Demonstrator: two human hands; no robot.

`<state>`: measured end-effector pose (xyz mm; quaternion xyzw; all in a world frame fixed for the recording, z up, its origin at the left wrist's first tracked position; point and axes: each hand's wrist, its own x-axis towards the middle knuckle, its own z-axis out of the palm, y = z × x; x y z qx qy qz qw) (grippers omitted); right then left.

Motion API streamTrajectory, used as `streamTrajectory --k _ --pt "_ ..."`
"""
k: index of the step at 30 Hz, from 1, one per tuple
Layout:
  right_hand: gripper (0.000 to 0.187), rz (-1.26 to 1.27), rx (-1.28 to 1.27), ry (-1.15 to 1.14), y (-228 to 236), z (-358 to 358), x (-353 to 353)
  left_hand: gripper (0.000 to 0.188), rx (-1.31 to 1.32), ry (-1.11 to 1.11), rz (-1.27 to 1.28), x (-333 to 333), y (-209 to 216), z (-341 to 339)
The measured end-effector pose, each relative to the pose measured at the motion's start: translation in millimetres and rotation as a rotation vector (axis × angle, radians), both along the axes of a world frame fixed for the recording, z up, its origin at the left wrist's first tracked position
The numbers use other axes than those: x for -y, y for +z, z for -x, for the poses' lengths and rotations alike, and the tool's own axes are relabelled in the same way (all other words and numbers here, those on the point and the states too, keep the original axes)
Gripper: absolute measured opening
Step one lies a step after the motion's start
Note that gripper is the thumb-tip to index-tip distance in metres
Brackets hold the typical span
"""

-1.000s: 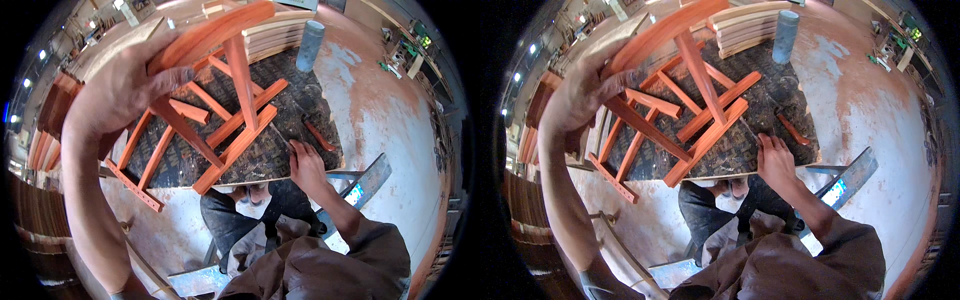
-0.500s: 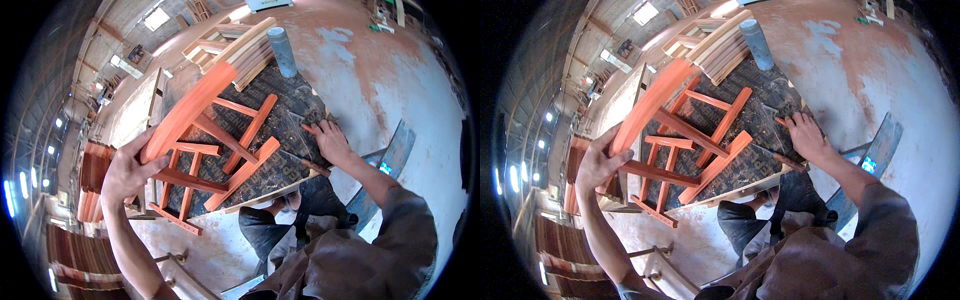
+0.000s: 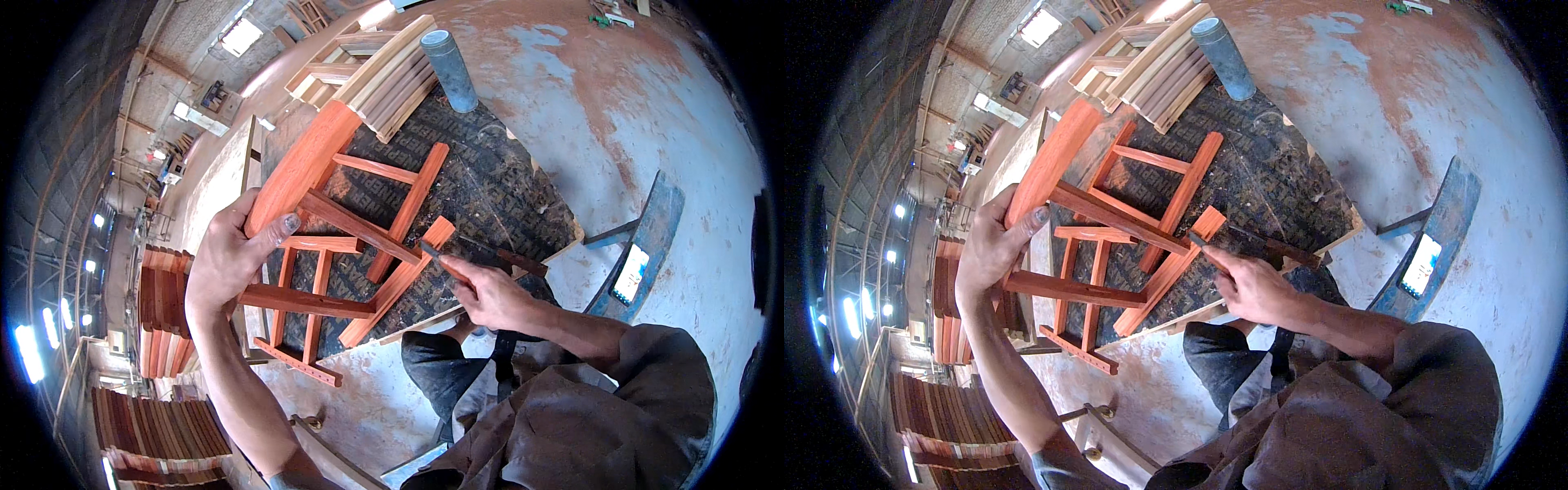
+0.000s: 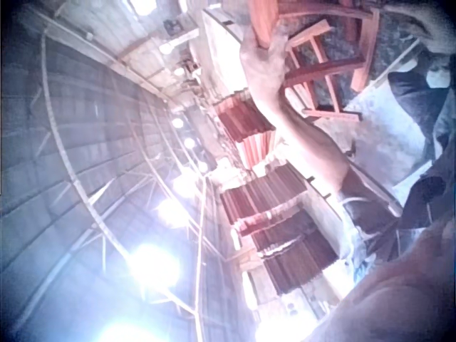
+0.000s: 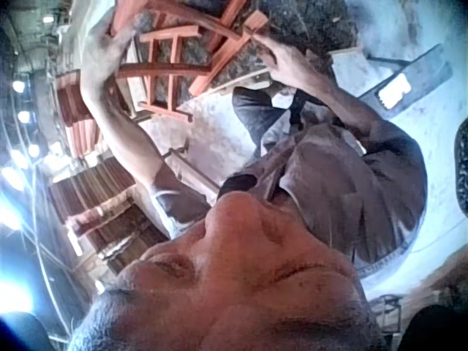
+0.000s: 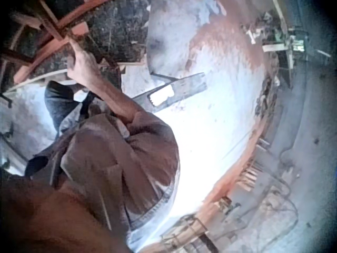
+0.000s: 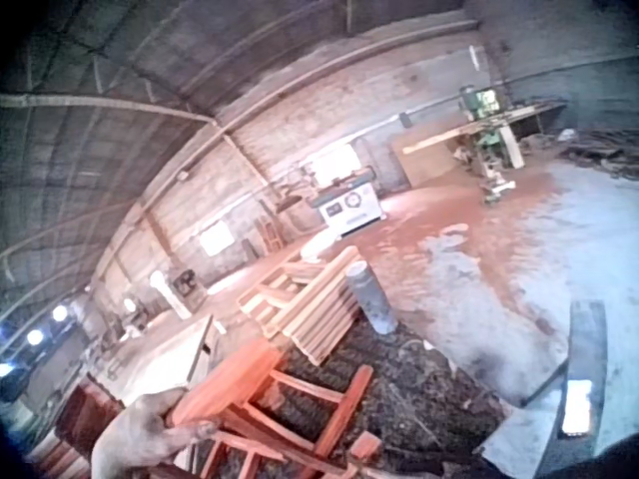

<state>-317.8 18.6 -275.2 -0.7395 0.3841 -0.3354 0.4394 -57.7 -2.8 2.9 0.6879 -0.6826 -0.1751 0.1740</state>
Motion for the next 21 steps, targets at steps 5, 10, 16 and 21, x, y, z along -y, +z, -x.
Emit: streamTrajectory --k 5,10,16,21 --pt "0.054 0.077 0.008 -0.034 -6 -18 -2 0.052 -0.023 -0.061 0.014 9 -5 -17" --pt "0.062 0.114 -0.021 -0.044 -12 -36 -1 0.056 0.035 -0.04 -0.024 6 1 -11" --pt "0.064 0.113 -0.1 -0.048 -11 -41 7 0.062 0.089 -0.142 0.05 7 -3 -19" --pt "0.061 0.228 -0.108 -0.095 -21 -24 -16 0.046 -0.081 -0.195 0.07 13 -8 -24"
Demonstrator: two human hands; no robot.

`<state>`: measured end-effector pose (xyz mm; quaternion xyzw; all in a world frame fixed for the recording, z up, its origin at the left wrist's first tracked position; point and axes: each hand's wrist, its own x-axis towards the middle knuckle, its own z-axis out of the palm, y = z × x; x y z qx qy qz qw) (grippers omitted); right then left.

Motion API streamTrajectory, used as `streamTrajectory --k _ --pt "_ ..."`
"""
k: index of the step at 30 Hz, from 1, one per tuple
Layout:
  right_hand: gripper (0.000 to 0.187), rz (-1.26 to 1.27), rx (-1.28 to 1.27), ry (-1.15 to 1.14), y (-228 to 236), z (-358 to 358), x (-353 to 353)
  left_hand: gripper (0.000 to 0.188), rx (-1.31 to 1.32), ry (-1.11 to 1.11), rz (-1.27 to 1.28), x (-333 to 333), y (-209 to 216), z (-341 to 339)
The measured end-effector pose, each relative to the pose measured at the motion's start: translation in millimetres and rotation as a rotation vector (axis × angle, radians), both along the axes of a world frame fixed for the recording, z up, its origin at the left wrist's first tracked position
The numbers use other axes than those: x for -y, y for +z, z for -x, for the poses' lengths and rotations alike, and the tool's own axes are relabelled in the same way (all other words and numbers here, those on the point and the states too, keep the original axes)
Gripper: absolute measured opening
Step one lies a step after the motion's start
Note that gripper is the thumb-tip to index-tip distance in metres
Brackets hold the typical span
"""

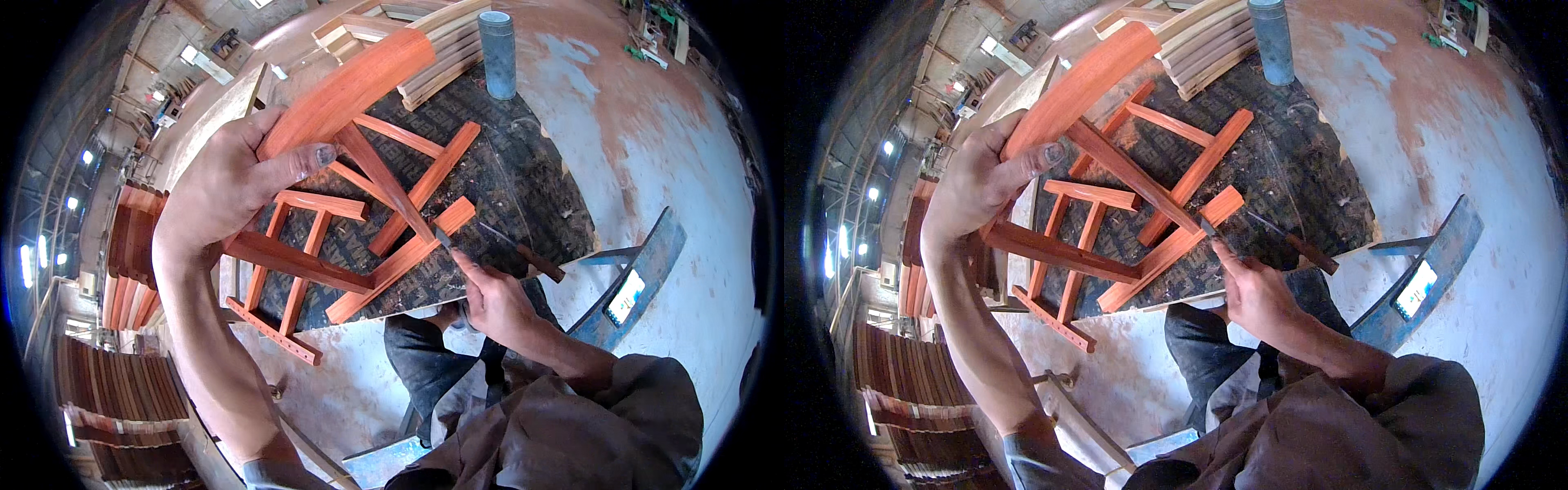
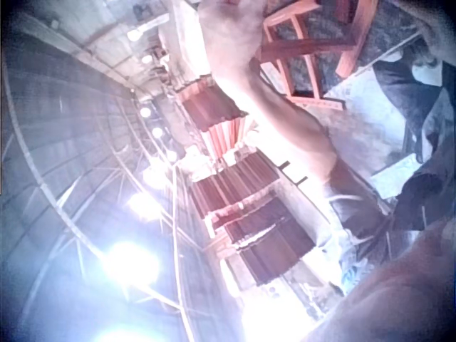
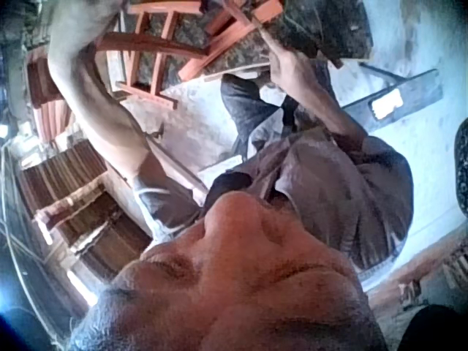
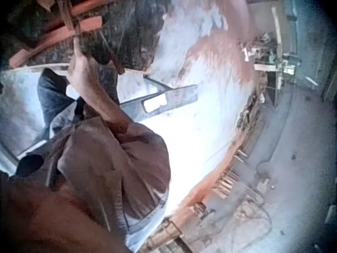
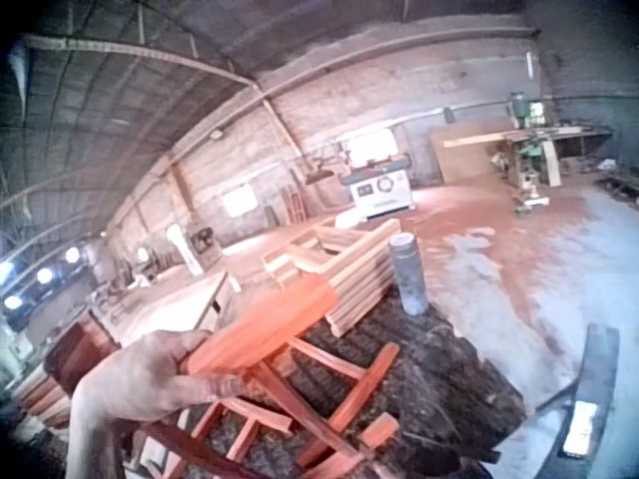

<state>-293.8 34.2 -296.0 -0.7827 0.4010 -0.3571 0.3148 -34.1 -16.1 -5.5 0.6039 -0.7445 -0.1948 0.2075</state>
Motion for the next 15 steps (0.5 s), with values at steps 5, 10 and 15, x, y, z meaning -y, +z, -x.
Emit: streamTrajectory --k 5,10,15 --pt "0.06 -0.024 -0.017 0.005 4 -11 8 0.048 0.09 0.085 -0.056 -9 7 11" --pt "0.062 -0.118 -0.016 0.011 15 -10 12 0.05 0.139 0.086 -0.036 -6 5 6" --pt "0.065 0.15 -0.024 -0.027 1 -3 -5 0.056 0.034 0.021 -0.032 -3 -1 -3"
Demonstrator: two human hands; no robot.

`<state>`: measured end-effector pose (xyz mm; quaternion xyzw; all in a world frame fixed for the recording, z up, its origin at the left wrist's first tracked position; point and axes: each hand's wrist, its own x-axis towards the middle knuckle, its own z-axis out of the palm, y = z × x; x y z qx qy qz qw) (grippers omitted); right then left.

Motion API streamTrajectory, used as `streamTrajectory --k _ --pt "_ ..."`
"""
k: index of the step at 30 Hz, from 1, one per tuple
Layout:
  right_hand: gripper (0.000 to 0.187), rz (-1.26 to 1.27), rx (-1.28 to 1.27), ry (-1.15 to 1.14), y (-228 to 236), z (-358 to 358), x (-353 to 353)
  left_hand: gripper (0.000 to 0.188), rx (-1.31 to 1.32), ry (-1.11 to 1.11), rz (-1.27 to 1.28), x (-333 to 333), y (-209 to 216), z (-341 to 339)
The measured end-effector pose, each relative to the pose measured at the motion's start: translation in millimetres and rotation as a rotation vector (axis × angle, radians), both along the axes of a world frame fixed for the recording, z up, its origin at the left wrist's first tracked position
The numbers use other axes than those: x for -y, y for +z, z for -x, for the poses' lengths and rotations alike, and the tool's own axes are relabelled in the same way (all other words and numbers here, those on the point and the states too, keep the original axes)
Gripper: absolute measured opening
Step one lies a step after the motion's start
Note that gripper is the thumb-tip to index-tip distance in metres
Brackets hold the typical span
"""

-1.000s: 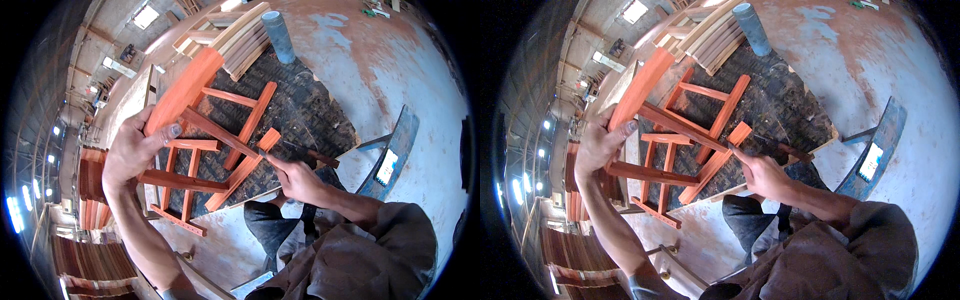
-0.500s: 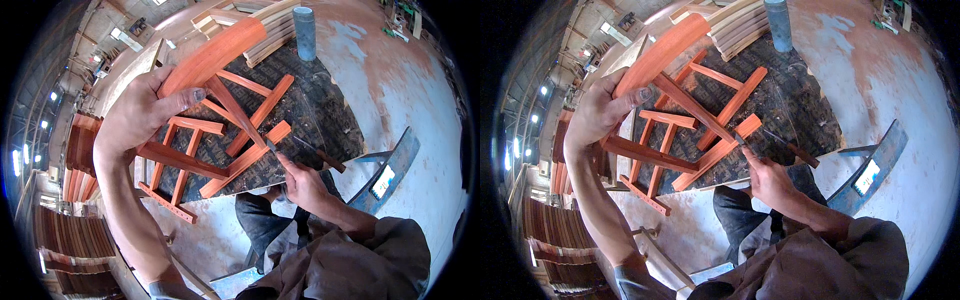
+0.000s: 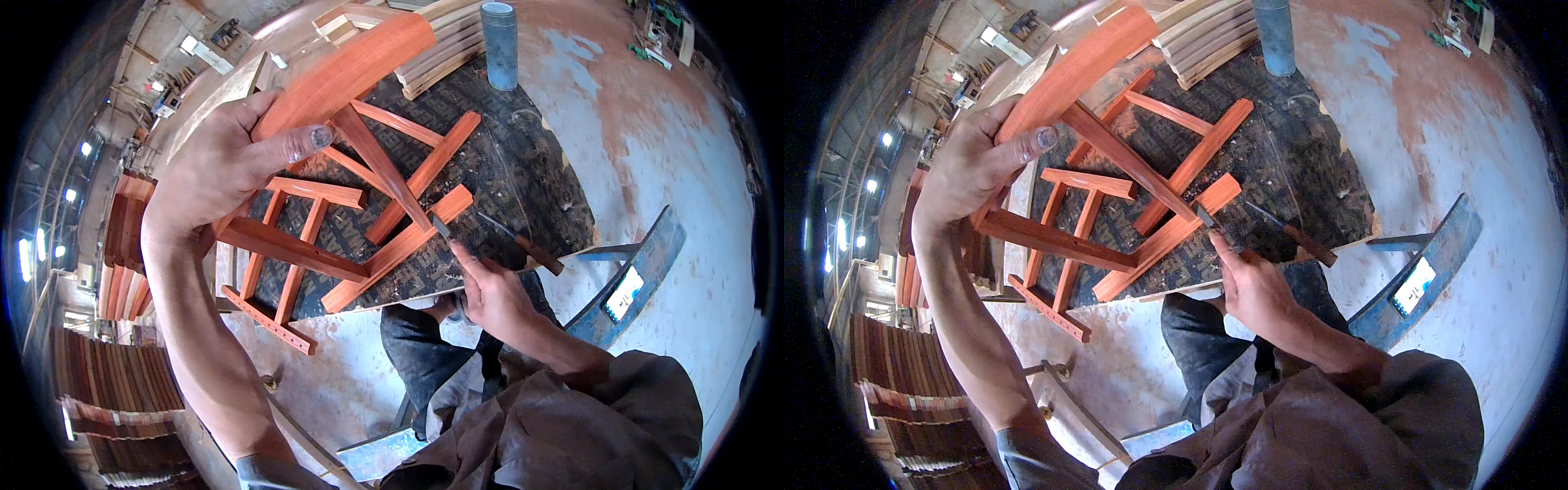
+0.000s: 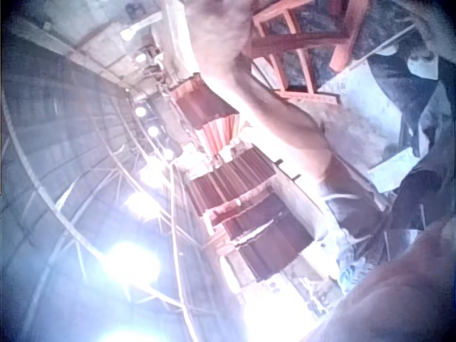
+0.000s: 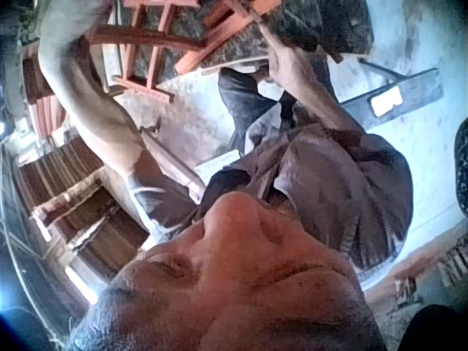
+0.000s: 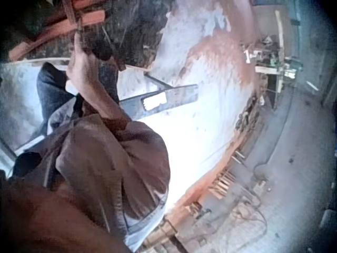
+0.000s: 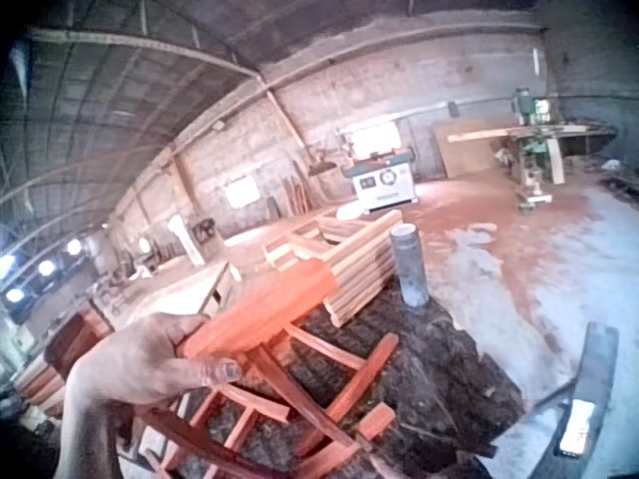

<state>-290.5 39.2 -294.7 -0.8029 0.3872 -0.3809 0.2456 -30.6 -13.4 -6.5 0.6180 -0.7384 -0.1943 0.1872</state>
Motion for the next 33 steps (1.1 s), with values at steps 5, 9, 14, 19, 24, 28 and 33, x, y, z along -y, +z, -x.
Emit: streamTrajectory --k 5,9,14,19,24,28,33 --pt "0.06 -0.339 -0.003 0.048 16 -8 24 0.057 0.169 0.061 -0.038 5 6 2" --pt "0.054 -0.118 0.098 0.025 -5 8 5 0.061 0.102 -0.035 0.026 9 4 -10" --pt "0.051 -0.302 -0.023 0.039 19 -9 21 0.063 0.05 -0.025 -0.003 3 -1 -4" --pt "0.053 -0.125 0.142 0.098 -1 19 -19 0.065 0.147 -0.036 0.074 3 1 -4" --pt "0.055 -0.243 0.099 0.201 14 17 -19 0.066 0.286 0.051 0.171 1 -4 -3" --pt "0.057 -0.302 -0.016 0.212 30 21 -16 0.059 0.329 0.032 0.235 3 -9 -9" --pt "0.055 -0.237 -0.035 0.191 21 12 -13 0.061 0.317 -0.02 0.298 2 -12 -8"
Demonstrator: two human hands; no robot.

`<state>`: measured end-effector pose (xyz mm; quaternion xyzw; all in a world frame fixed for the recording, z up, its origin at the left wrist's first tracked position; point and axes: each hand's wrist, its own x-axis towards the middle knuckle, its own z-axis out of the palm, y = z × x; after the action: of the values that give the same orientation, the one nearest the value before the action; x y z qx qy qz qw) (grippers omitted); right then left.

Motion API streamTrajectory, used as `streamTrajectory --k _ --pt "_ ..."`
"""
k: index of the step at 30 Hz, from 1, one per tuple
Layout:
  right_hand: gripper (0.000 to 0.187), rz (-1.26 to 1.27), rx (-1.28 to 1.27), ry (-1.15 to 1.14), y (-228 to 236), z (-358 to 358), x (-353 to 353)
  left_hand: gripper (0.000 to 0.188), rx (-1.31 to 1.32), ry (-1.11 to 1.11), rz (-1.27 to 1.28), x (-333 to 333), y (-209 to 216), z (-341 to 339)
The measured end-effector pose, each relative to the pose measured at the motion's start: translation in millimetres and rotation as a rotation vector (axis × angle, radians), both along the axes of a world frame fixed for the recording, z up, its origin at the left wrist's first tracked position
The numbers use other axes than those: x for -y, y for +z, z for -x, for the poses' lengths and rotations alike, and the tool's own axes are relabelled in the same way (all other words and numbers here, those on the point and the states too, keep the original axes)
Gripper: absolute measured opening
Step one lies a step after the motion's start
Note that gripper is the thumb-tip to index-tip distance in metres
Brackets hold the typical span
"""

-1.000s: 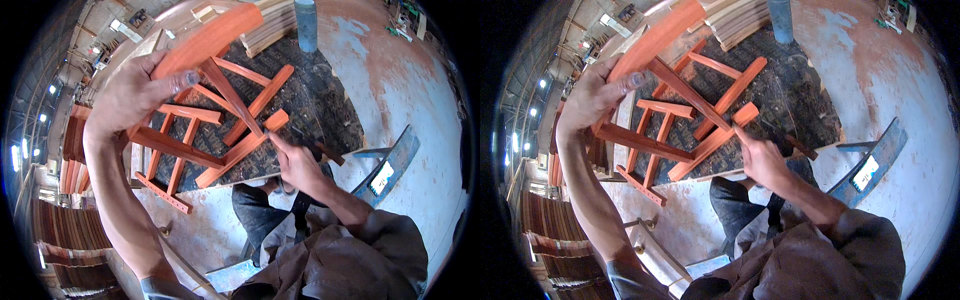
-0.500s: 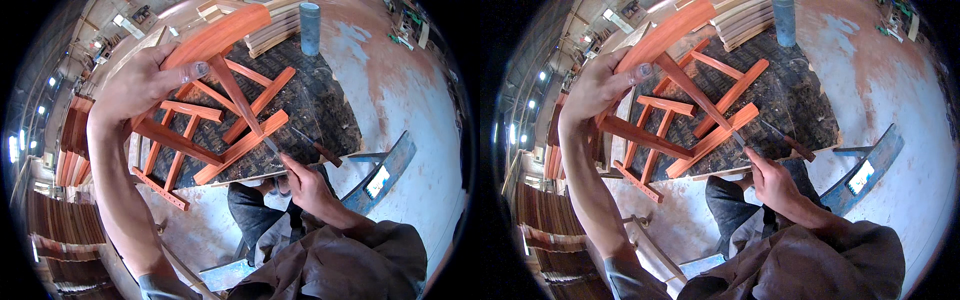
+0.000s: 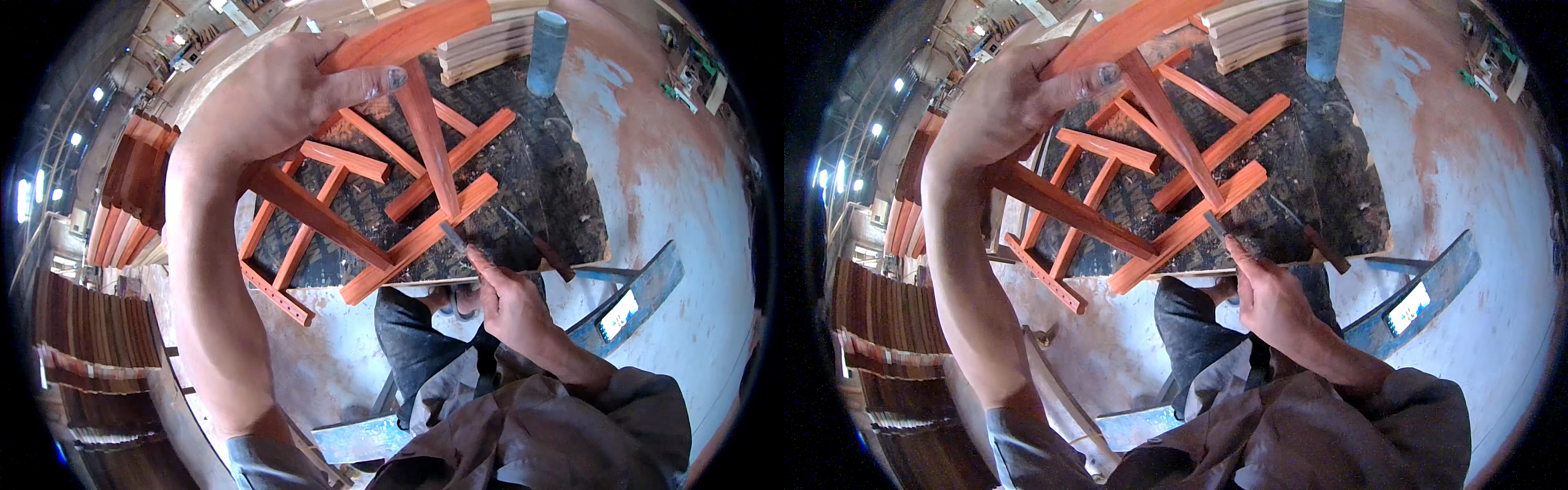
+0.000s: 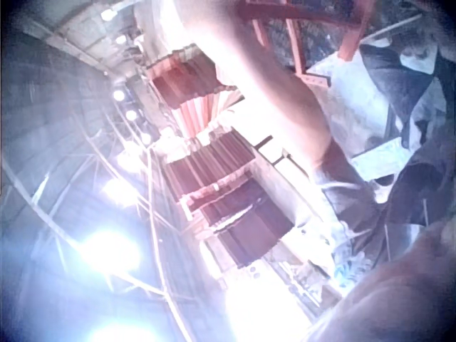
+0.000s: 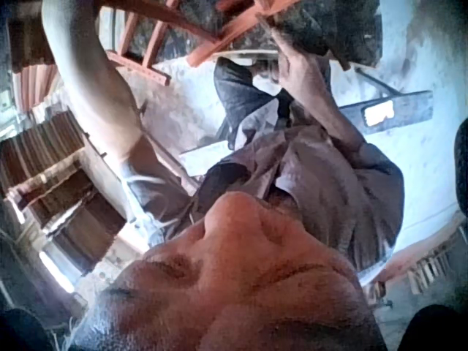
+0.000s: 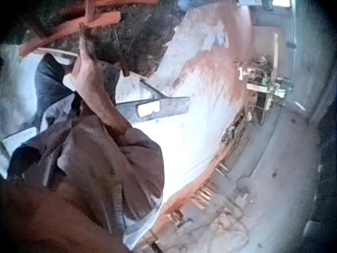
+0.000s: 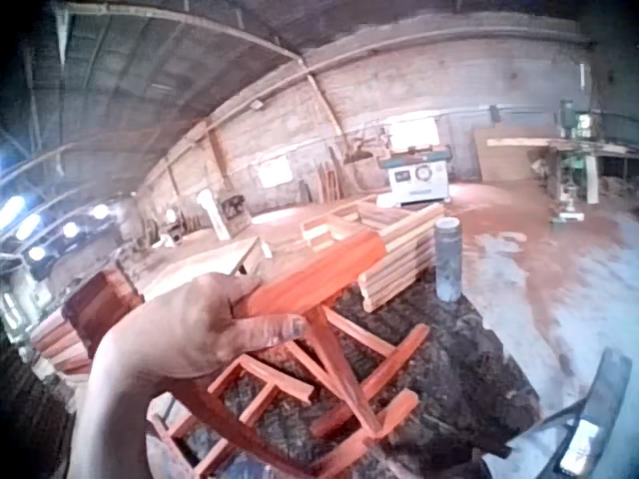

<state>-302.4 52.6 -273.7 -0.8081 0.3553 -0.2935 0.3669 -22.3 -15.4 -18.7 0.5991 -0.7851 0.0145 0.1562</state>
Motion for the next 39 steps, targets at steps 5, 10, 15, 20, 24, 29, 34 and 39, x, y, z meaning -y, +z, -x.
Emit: streamTrajectory --k 5,10,15,20,24,29,34,39 --pt "0.051 0.027 -0.038 -0.013 9 -9 6 0.064 0.045 0.056 -0.051 -4 5 3" --pt "0.067 0.006 -0.119 -0.025 18 -20 18 0.065 -0.003 -0.003 -0.02 -5 -3 3" --pt "0.068 -0.028 -0.084 -0.033 9 -25 26 0.062 -0.023 -0.005 -0.055 1 -2 0" --pt "0.062 0.066 -0.1 -0.045 4 -12 20 0.064 -0.019 -0.098 -0.112 5 -1 -16" --pt "0.059 0.007 -0.091 -0.032 14 -28 34 0.061 0.109 0.064 -0.001 -22 15 45" --pt "0.062 0.069 -0.122 -0.055 8 -16 21 0.062 0.155 0.18 -0.053 -12 17 30" --pt "0.059 0.0 -0.096 -0.057 7 -32 38 0.059 0.067 0.242 -0.153 -9 18 30" --pt "0.058 0.031 -0.098 -0.043 13 2 8 0.055 0.04 0.066 -0.062 -6 9 15"
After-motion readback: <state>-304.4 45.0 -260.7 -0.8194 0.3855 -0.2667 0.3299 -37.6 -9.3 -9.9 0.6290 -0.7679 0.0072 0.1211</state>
